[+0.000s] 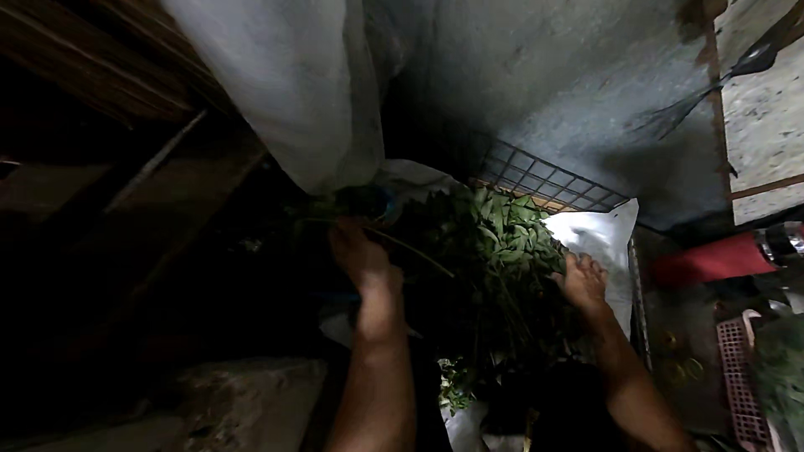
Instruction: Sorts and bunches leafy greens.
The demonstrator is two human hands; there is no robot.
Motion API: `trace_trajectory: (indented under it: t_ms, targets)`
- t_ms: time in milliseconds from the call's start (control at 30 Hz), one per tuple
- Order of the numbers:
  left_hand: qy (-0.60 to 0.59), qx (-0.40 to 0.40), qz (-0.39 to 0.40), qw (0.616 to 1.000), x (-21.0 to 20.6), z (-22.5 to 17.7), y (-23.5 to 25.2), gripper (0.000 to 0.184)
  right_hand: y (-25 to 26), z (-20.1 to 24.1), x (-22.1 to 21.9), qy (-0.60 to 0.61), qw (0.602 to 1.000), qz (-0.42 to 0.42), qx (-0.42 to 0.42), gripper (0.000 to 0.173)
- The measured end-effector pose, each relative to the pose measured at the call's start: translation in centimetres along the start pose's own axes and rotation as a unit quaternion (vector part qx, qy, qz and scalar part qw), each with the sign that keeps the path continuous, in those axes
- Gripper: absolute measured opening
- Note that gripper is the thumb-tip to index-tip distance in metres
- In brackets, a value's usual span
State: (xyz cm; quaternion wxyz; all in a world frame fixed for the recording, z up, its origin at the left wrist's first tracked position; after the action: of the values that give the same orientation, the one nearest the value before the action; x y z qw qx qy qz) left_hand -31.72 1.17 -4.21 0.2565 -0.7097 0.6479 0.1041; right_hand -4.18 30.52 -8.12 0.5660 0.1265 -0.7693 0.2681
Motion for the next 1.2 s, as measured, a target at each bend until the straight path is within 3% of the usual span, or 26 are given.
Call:
trace_trajectory:
  t_ms: [133, 233, 400, 533, 700, 800, 867, 967, 1033, 1133, 1200]
  targets:
    - [0.163, -0.026, 0.034, 0.986, -0.6, -0.3, 0.1, 0.037, -0.3, 8.0, -1.2, 0.137, 0.979, 0.000, 0.152, 0.041]
    - [0.100, -0.048, 0.048, 0.993, -0.7, -0.1, 0.1, 0.033, -0.8, 14.5, -2.4, 0.208, 0.948, 0.038, 0.236, 0.036]
    - [-0.007, -0.004, 0.033, 0.999, 0.1, -0.7, 0.4, 0.031, -1.7, 21.2, -2.5, 0.169, 0.943, 0.064, 0.278, 0.035]
    - [-0.031, -0.004, 0.009, 0.999, 0.1, -0.9, 0.0, 0.011, -0.5, 25.9, -1.6, 0.189, 0.933, 0.017, 0.305, 0.033]
    - [-0.046, 0.004, 0.046, 0.998, -1.0, 0.1, 0.0, 0.028, 1.1, 31.6, -3.8, 0.138, 0.912, -0.042, 0.383, 0.029]
    - [-0.049, 0.030, 0.030, 0.998, -1.5, 0.5, 0.2, 0.024, 0.8, 31.6, -4.9, 0.087, 0.918, 0.004, 0.387, 0.037]
    - [-0.050, 0.038, 0.025, 0.998, -1.3, 0.7, 0.4, 0.011, 0.1, 30.4, -4.2, 0.087, 0.919, -0.004, 0.384, 0.035]
    - [-0.057, 0.041, 0.001, 0.998, -0.7, 0.7, 0.5, 0.013, -1.6, 26.2, -1.2, 0.225, 0.918, -0.056, 0.322, 0.031]
    - [-0.052, 0.038, 0.002, 0.998, -0.8, 0.5, 0.3, 0.016, -1.8, 22.5, 0.1, 0.443, 0.859, -0.122, 0.226, 0.027]
    - [-0.028, 0.059, 0.034, 0.997, -1.4, 1.2, -0.5, 0.013, -2.0, 18.3, 0.2, 0.670, 0.737, -0.045, 0.078, 0.023]
    - [0.018, 0.104, 0.084, 0.991, -2.3, 2.4, -1.3, 0.008, -2.3, 16.7, 0.5, 0.718, 0.694, -0.017, 0.035, 0.021]
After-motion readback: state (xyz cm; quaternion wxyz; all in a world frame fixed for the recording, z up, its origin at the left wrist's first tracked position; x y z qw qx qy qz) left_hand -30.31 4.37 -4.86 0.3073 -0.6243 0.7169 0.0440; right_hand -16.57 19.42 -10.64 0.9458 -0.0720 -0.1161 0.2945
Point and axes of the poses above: each hand's wrist, its own y-axis towards the middle knuckle, its own x-axis out of the back of the hand, z = x × y, the point moved 6 cm from there along y, towards the middle knuckle, and after that the axes turned 14 degrees about -y, right-handed, at the moved point
